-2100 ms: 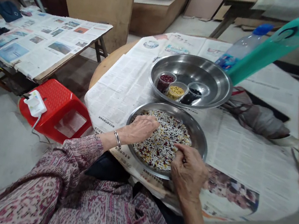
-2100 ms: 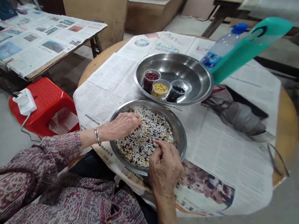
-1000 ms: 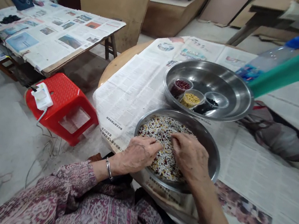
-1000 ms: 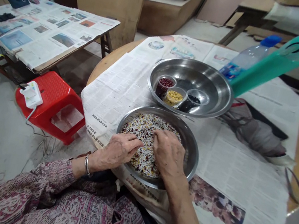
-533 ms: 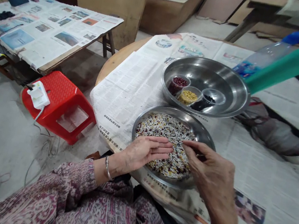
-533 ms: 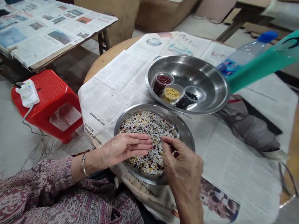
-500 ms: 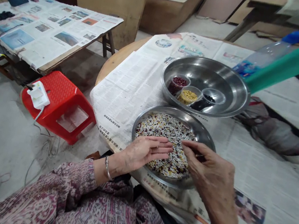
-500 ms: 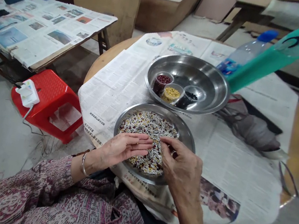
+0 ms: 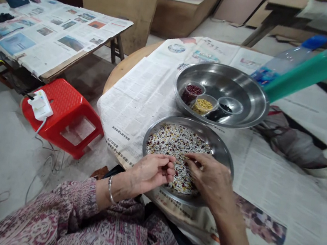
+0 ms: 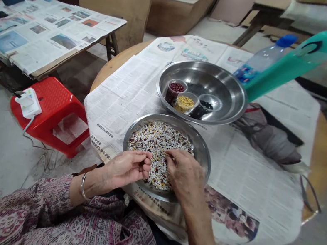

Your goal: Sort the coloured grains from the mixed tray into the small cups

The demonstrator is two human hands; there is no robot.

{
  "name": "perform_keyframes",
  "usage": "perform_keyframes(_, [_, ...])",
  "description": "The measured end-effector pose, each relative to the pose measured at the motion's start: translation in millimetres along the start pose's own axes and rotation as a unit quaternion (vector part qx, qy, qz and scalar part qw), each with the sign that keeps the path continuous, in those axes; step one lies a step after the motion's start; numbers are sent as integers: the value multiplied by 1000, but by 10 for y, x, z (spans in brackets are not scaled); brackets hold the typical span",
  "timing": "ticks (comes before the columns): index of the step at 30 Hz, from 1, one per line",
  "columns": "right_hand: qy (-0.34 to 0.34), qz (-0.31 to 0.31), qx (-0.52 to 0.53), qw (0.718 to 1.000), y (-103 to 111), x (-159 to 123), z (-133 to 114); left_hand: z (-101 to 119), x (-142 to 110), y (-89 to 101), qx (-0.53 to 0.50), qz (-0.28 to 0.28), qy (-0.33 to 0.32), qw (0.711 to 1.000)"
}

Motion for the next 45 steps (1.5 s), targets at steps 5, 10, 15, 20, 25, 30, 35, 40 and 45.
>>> perform_keyframes(5, [14, -23, -70, 997, -119, 38, -111, -22, -31, -18, -13, 7, 19, 1000])
perform_keyframes(10, [-40, -17, 8, 999, -11, 1, 60, -24, -39, -10, -7, 9, 20, 1000])
perform_keyframes(15, [-92, -42, 14, 995, 86, -88, 202, -45, -21, -16, -10, -10, 20, 1000])
perform_keyframes(20, [-47, -23, 0, 999, 70, -12, 127, -36, -12, -28, -17, -22, 8, 1000])
perform_keyframes(25, [-17, -41, -42, 998, -64, 44, 84, -26, -10, -21, -18, -19, 4, 1000])
perform_keyframes(30, [-41, -3, 28, 999, 128, -10, 56, -45, 19, -3, -16, -16, 4, 1000])
perform_keyframes(35, [-76, 3, 45, 996, 202, -80, 97, -50, 28, -33, 1, -6, 1, 1000])
perform_keyframes(40, [-109, 6, 115, 987, 228, -141, 45, -36, 0, -47, 3, 7, -2, 1000])
perform_keyframes(45, [-126, -74, 238, 960, 193, -115, -38, -28, 0, -82, -12, -7, -11, 1000])
Point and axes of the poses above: each hand's wrist, its own x-axis towards the middle knuckle, its own y-axis out of the back of the hand, z = x × y, the point moved 7 cm from there along x, towards the middle knuckle, and after that the axes turned 2 degrees about -y, right-handed, at the moved point
